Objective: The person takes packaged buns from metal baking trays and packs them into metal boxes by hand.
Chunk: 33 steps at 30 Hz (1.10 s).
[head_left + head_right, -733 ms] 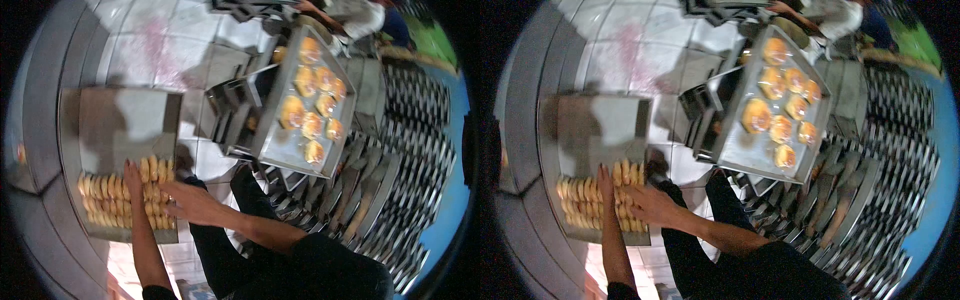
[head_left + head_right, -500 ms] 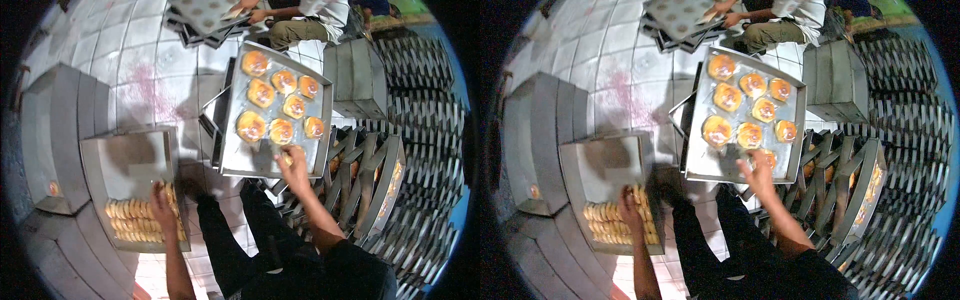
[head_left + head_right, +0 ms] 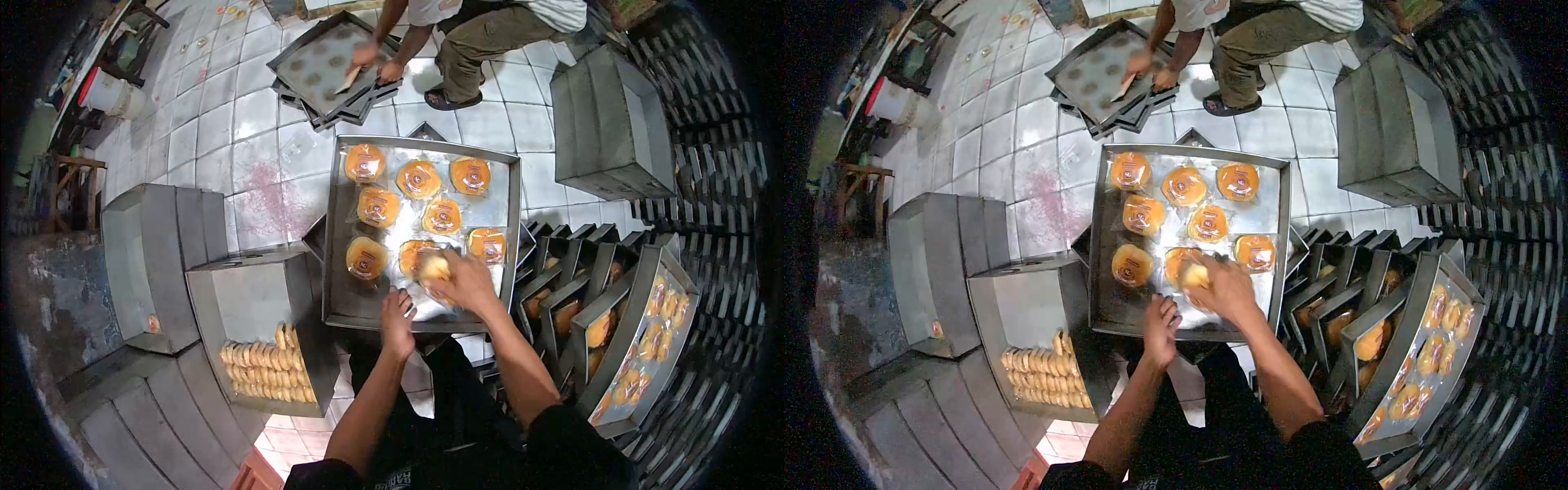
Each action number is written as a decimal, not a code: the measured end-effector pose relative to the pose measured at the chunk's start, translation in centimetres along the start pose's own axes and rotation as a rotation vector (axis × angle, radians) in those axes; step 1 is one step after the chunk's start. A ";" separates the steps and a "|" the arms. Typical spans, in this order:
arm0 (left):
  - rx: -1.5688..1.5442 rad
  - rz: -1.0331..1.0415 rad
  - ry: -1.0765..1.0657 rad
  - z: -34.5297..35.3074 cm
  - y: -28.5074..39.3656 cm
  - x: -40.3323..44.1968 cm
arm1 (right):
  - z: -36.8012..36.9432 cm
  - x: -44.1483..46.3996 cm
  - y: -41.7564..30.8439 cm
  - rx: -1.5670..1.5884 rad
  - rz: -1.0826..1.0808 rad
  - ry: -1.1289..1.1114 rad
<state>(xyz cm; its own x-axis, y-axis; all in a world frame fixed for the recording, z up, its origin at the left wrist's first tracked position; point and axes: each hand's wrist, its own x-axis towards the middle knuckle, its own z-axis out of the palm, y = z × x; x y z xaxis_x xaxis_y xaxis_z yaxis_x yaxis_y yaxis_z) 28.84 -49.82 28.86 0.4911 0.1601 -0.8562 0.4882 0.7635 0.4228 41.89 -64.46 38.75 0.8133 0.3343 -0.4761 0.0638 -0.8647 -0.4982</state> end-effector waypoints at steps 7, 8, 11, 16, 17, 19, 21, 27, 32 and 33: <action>-0.266 0.108 -0.086 3.7 -3.1 1.0 | 3.1 5.9 3.1 0.202 -0.141 -0.126; 0.005 0.236 -0.042 4.8 -1.6 -1.5 | 2.2 5.8 2.3 0.228 -0.162 -0.114; 0.013 0.430 -0.007 7.2 2.2 -3.1 | -1.3 7.6 -0.3 0.195 -0.407 -0.023; -0.093 0.507 0.026 6.9 8.3 8.2 | 1.1 18.1 -3.5 0.313 -0.434 0.025; -0.145 0.443 0.034 6.9 8.8 9.4 | 1.8 19.0 -3.6 0.262 -0.431 0.064; -0.216 0.470 -0.015 7.8 10.0 7.2 | -0.2 18.3 -5.0 0.335 -0.255 -0.097; -0.255 0.522 -0.069 9.2 11.9 4.4 | -2.2 18.3 -5.9 0.299 -0.170 -0.185; -0.354 0.772 -0.221 11.3 13.4 10.1 | -5.2 25.4 -8.9 0.391 -0.363 -0.380; -0.219 0.805 -0.160 12.6 14.8 11.9 | -6.4 25.1 -10.5 0.307 -0.285 -0.226; -0.149 0.804 -0.160 11.7 13.9 10.3 | -5.4 23.9 -9.8 0.392 -0.313 -0.292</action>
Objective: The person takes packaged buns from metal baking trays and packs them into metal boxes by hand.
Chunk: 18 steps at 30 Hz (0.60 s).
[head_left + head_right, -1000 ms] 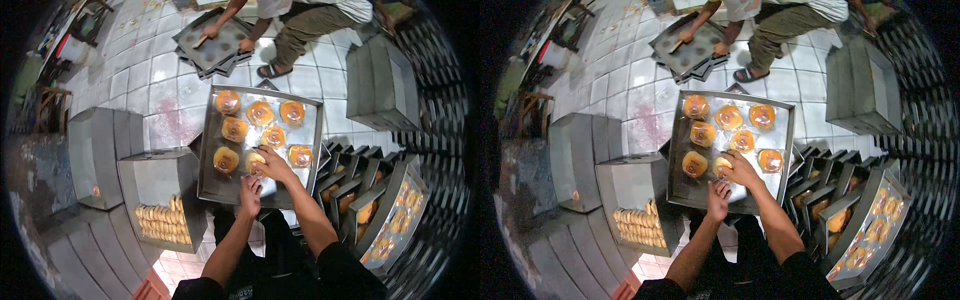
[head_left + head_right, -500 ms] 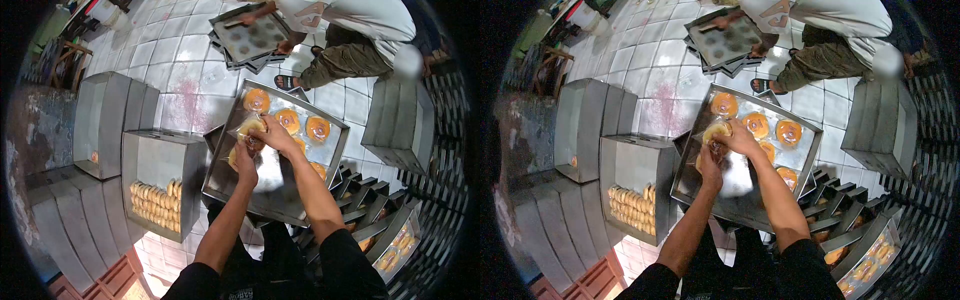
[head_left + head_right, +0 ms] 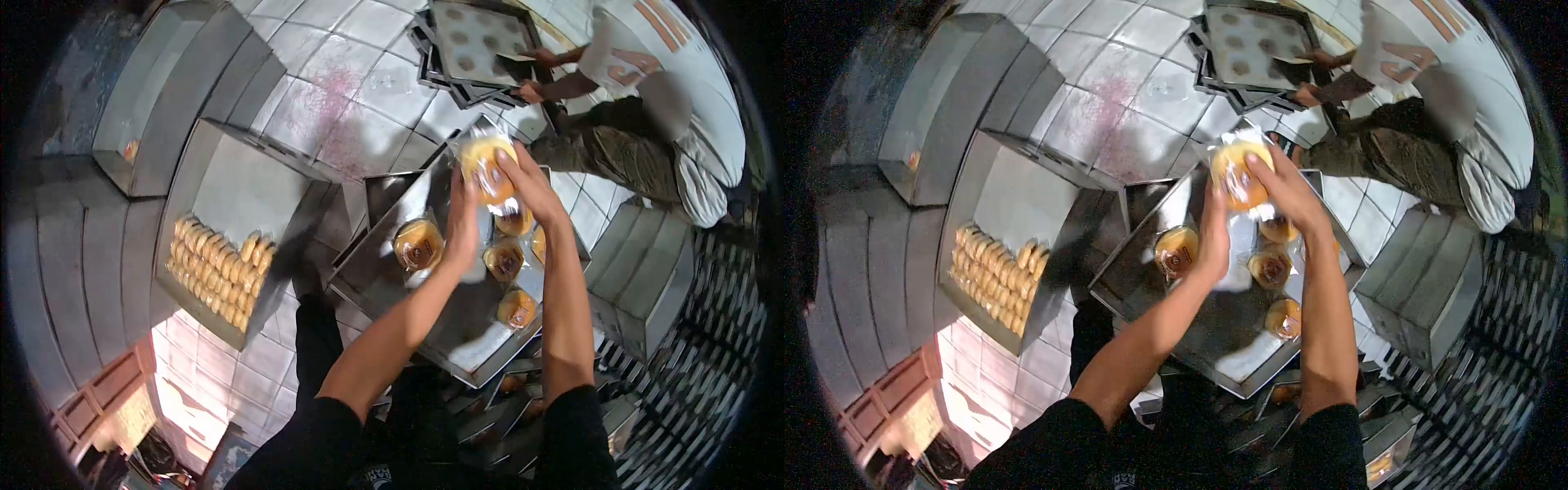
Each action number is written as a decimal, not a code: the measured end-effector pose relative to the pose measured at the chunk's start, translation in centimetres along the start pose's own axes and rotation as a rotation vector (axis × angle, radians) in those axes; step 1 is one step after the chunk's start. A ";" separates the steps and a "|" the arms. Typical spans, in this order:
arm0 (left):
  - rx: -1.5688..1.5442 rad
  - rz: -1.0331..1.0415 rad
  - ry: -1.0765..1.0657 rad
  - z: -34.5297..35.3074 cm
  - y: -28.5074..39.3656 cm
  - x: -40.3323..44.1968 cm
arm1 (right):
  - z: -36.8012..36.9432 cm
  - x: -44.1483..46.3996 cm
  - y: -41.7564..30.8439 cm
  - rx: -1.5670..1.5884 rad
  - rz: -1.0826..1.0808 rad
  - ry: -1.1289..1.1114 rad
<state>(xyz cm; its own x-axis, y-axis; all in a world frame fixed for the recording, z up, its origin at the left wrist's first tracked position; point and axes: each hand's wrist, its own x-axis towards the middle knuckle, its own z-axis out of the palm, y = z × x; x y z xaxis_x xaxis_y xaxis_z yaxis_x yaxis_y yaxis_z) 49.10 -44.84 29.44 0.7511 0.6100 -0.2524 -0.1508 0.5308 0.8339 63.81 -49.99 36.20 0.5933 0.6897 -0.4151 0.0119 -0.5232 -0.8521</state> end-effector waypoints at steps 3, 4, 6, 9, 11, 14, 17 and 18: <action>0.393 0.078 0.025 -2.7 3.7 -7.4 | 1.9 -6.0 1.8 -0.042 0.062 0.001; 0.405 0.038 0.038 -4.3 4.6 -10.2 | 3.7 -7.4 1.5 0.027 0.095 -0.082; 0.535 0.198 0.088 -7.4 3.5 -13.5 | 7.2 -9.3 3.9 0.034 0.137 -0.100; 0.540 0.227 0.094 -10.6 1.0 -13.6 | 10.5 -7.8 7.7 0.298 -0.007 -0.175; 0.490 0.258 0.086 -10.7 0.6 -12.3 | 12.5 -7.4 10.3 0.691 0.188 -0.102; 0.380 0.141 -0.005 -10.7 2.5 -12.6 | 12.1 -9.0 12.3 0.729 0.202 -0.106; 0.223 0.181 -0.147 -11.2 8.4 -16.2 | 13.0 -13.2 4.3 0.659 0.088 -0.080; 0.159 0.152 -0.083 -11.1 11.7 -17.8 | 13.7 -14.9 0.0 0.506 -0.009 -0.101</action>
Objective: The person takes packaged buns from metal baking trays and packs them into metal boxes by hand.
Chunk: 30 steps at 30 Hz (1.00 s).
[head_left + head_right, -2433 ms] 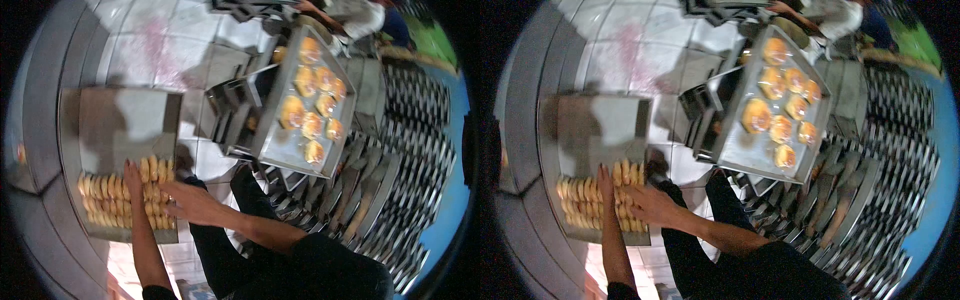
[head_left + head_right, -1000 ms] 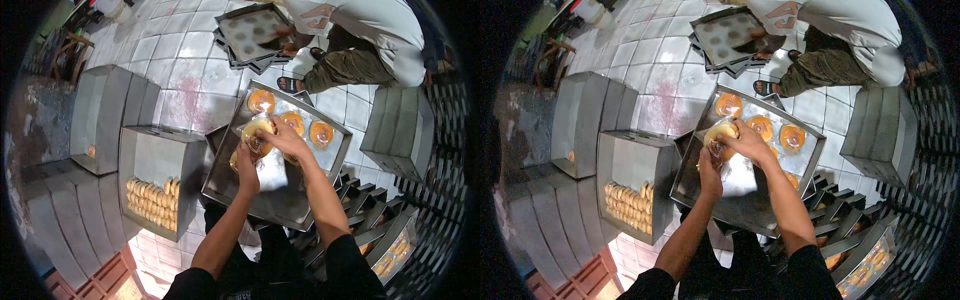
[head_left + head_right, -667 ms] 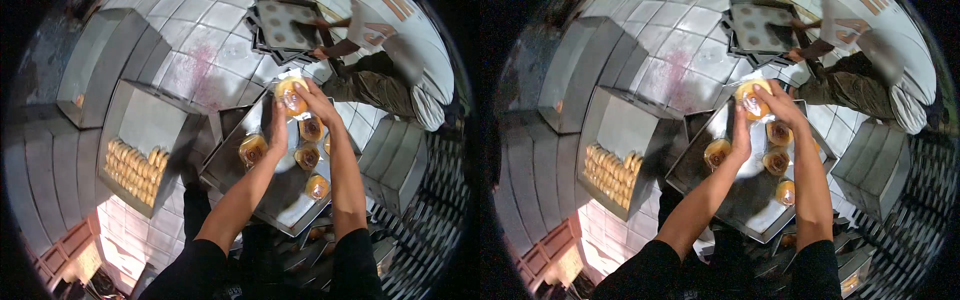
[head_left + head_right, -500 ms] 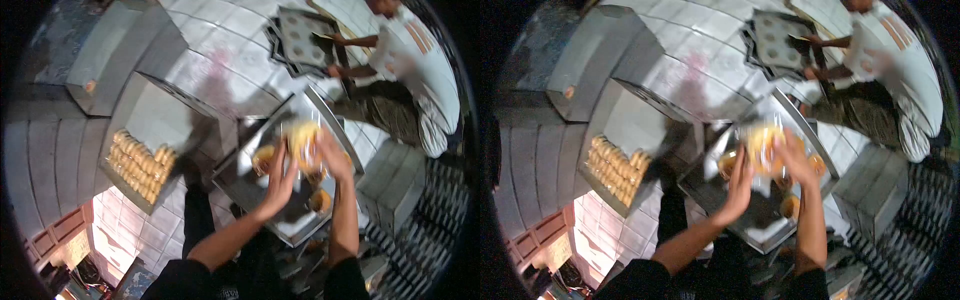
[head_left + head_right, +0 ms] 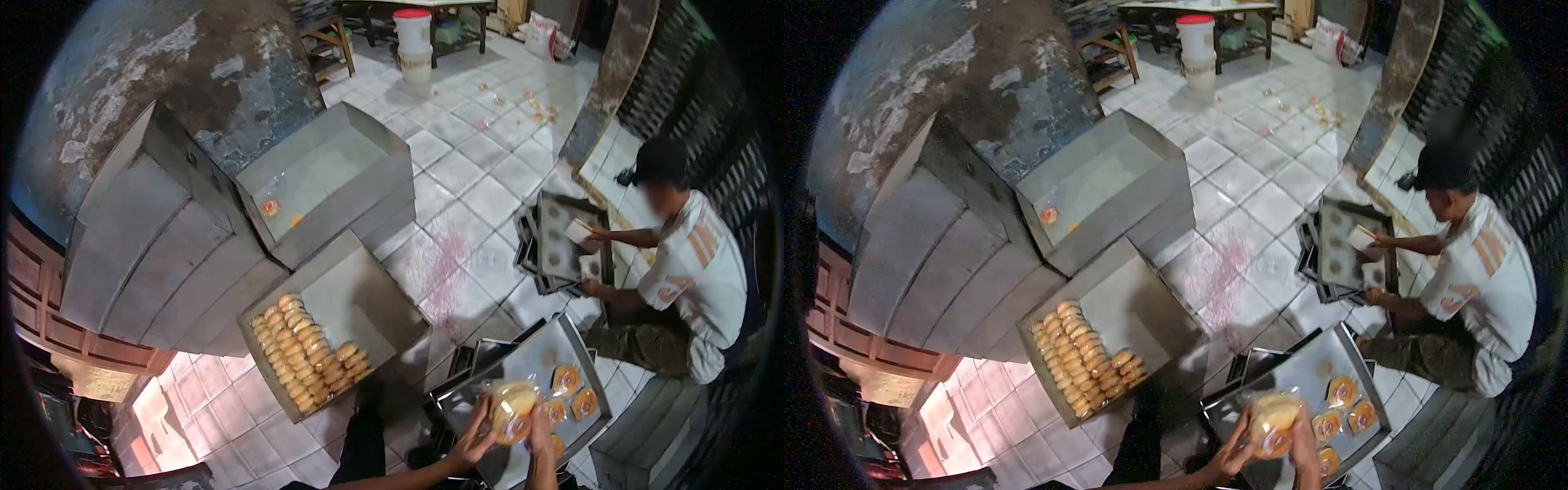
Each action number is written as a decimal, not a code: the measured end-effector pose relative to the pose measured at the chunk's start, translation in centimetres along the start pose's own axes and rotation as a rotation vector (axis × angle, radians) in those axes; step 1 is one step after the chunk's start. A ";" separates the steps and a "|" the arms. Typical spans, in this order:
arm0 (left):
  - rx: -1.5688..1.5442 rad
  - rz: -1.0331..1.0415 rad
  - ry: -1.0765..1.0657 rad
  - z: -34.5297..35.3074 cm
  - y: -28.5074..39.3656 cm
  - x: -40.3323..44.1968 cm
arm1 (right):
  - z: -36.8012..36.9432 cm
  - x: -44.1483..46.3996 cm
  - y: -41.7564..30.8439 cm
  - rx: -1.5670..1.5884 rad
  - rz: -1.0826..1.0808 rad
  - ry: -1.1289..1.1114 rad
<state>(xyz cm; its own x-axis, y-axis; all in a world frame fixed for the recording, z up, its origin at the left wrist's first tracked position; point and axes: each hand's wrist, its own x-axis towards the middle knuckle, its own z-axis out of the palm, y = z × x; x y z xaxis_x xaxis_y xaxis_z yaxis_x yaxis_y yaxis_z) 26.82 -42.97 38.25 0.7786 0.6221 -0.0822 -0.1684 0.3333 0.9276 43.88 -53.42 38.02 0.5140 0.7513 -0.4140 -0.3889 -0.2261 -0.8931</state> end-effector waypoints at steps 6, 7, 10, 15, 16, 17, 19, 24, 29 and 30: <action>0.378 0.203 0.005 -13.3 3.6 -4.3 | 14.7 0.5 -3.8 -0.062 -0.123 -0.212; 0.469 0.222 0.025 -16.3 3.3 -5.1 | 18.0 1.5 -4.1 -0.024 -0.136 -0.279; 0.405 0.167 0.120 -23.8 4.4 -4.8 | 28.1 5.6 -5.6 0.054 -0.125 -0.422; -0.069 -0.221 0.332 -32.8 7.4 -3.5 | 37.7 15.0 0.2 -0.122 0.139 -0.395; -0.088 -0.220 0.365 -35.1 6.0 -3.1 | 39.1 17.3 1.7 -0.142 0.118 -0.436; -0.110 -0.214 0.407 -37.1 4.5 -2.6 | 41.1 19.3 2.5 -0.161 0.125 -0.446; -0.118 -0.131 0.463 -41.5 2.4 0.0 | 43.6 23.7 6.0 -0.112 0.157 -0.469; -0.162 -0.051 0.619 -52.0 -1.4 6.1 | 50.7 34.7 13.2 -0.166 0.191 -0.559; -0.371 -0.287 0.733 -58.5 -11.7 7.4 | 52.2 43.2 22.2 -0.441 0.530 -0.564; -0.478 -0.321 0.741 -58.5 -12.1 7.9 | 51.4 44.6 24.8 -0.493 0.636 -0.579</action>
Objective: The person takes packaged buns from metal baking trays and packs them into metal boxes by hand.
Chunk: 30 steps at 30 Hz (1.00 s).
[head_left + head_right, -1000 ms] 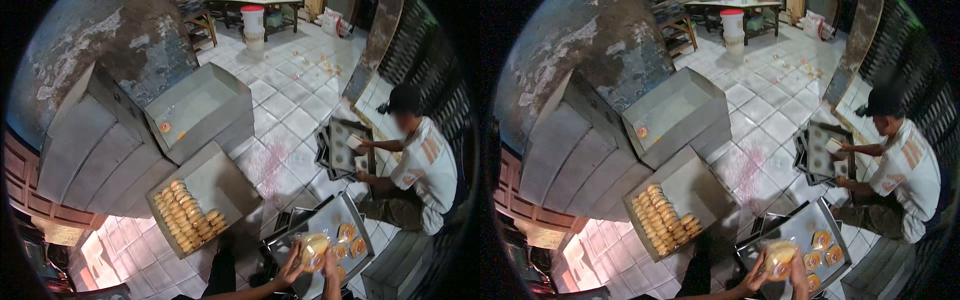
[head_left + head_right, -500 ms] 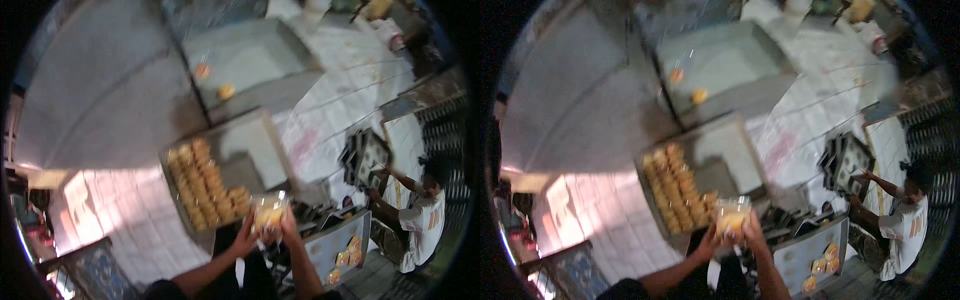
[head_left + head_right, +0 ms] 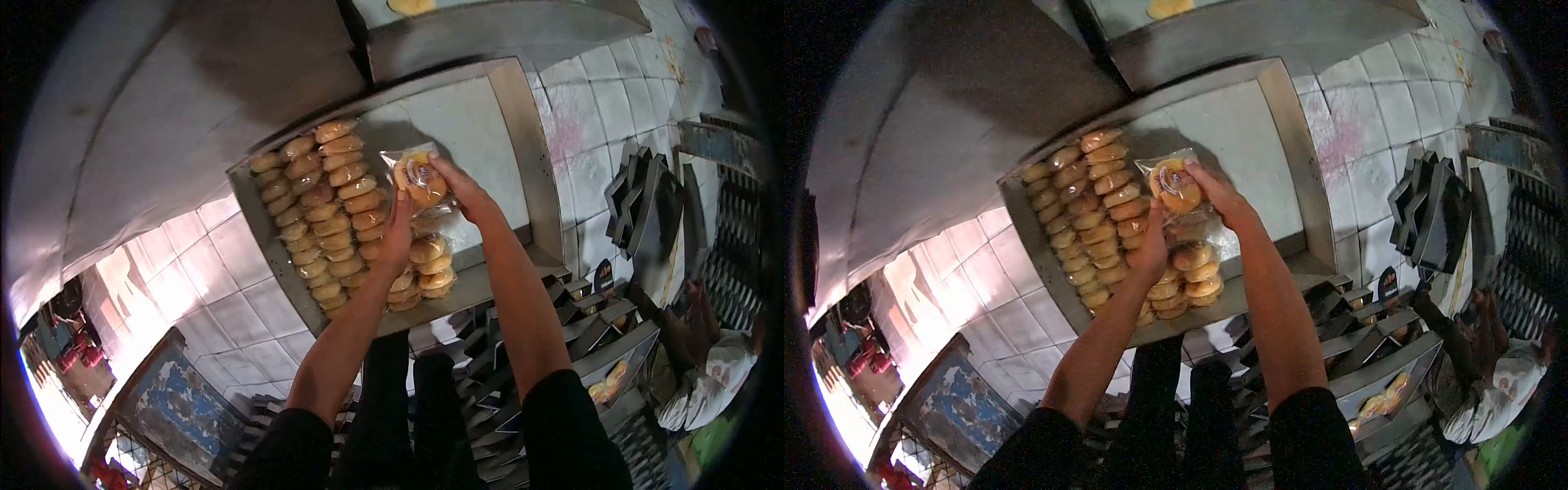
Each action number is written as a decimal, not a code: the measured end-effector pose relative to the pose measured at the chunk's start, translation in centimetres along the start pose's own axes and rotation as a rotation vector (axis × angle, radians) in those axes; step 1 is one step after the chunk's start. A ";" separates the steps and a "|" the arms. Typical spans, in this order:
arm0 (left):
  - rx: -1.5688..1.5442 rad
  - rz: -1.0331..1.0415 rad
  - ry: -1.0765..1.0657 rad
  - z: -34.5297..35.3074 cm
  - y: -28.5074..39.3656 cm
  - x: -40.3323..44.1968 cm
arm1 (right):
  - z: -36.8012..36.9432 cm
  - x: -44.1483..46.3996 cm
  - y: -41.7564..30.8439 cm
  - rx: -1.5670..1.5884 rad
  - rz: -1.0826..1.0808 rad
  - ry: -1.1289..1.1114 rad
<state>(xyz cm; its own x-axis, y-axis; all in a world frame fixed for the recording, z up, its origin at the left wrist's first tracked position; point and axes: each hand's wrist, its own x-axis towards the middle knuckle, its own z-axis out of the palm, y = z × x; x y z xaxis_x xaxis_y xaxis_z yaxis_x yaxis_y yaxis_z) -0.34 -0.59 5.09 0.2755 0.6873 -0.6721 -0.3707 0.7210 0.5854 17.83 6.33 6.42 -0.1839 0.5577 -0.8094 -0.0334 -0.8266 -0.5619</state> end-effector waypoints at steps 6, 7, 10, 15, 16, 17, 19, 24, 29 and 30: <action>0.856 0.358 0.119 2.0 6.1 -3.7 | 0.2 3.6 3.5 -0.249 0.375 -0.090; 1.094 0.593 0.104 1.9 7.1 -2.3 | -0.1 4.1 4.0 -0.235 0.361 -0.116; 1.660 0.460 -0.356 0.1 8.1 6.4 | -0.5 3.4 4.8 -0.255 0.291 -0.051; 1.933 -0.075 -0.652 0.6 9.6 11.6 | 1.7 -0.6 11.2 -0.363 -0.314 0.312; 1.859 -0.093 -0.654 0.3 9.4 12.1 | 2.8 -1.2 11.2 -0.381 -0.432 0.394; 1.790 -0.108 -0.657 -0.5 9.2 13.1 | 3.1 -0.8 11.5 -0.262 -0.378 0.332; 1.786 -0.059 -0.657 -2.0 8.6 14.6 | 3.5 -0.6 11.4 -0.112 -0.277 0.276; 2.152 -0.129 -0.410 -0.2 9.0 12.5 | 5.3 -0.5 12.6 -0.099 -0.354 0.403; 2.136 -0.085 -0.550 -3.4 7.8 14.1 | 4.1 -14.6 10.2 0.151 -0.412 0.399; 2.097 -0.105 -0.641 -4.8 7.5 15.5 | 4.0 -17.3 11.6 0.038 -0.420 0.221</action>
<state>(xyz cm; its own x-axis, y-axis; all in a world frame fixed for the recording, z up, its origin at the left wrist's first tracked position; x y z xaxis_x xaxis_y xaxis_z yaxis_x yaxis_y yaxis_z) -3.06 15.04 -3.13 0.5612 0.2600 -0.7858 0.7629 -0.5307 0.3692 16.67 -13.23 14.64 0.0670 0.8436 -0.5328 -0.0972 -0.5260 -0.8449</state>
